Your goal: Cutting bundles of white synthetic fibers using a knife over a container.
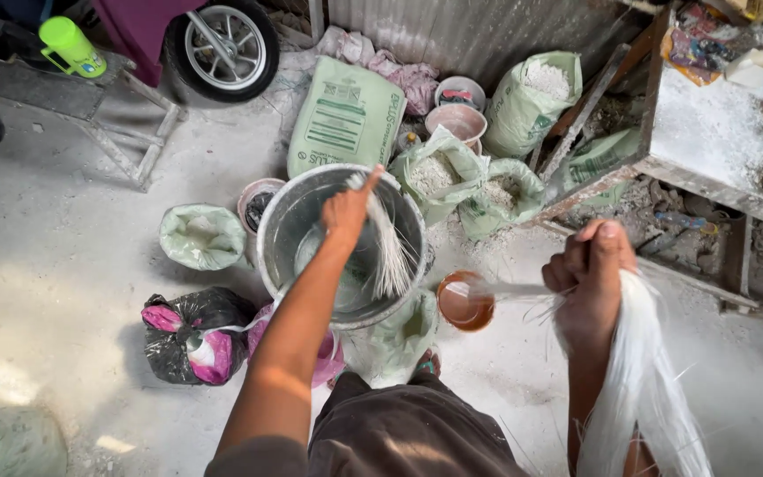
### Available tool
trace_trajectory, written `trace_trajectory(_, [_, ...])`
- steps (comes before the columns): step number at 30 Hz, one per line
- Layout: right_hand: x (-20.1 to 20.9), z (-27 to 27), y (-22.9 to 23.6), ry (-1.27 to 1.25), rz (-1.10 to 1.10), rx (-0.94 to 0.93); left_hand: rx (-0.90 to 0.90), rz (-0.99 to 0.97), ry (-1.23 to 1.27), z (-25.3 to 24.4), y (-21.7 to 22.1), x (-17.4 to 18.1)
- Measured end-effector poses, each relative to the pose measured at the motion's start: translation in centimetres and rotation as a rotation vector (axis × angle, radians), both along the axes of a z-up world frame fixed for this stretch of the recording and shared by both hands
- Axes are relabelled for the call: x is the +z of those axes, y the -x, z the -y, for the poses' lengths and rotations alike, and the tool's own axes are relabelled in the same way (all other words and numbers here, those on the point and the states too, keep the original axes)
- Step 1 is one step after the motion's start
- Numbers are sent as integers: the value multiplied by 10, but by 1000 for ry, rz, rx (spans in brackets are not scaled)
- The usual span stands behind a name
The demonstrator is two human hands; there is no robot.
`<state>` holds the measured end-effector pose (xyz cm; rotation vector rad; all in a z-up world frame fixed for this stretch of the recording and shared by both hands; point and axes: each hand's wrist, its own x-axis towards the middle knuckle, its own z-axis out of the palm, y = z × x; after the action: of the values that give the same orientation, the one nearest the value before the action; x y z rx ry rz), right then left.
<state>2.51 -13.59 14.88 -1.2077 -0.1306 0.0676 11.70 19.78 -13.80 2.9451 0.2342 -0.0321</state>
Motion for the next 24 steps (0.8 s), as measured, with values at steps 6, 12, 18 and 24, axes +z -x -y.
trace_trajectory(6, [9, 25, -9, 29, 67, -89, 364, -392, 44, -43, 15, -23])
trace_trajectory(12, [9, 31, -20, 32, 69, -104, 182, -347, 323, -3, 68, 42])
trace_trajectory(18, [-13, 25, -38, -39, 65, -102, 153, -84, 1755, 112, 161, 120])
trace_trajectory(24, [-10, -5, -37, -100, 137, -101, -232, -602, 2775, 188, 186, 185])
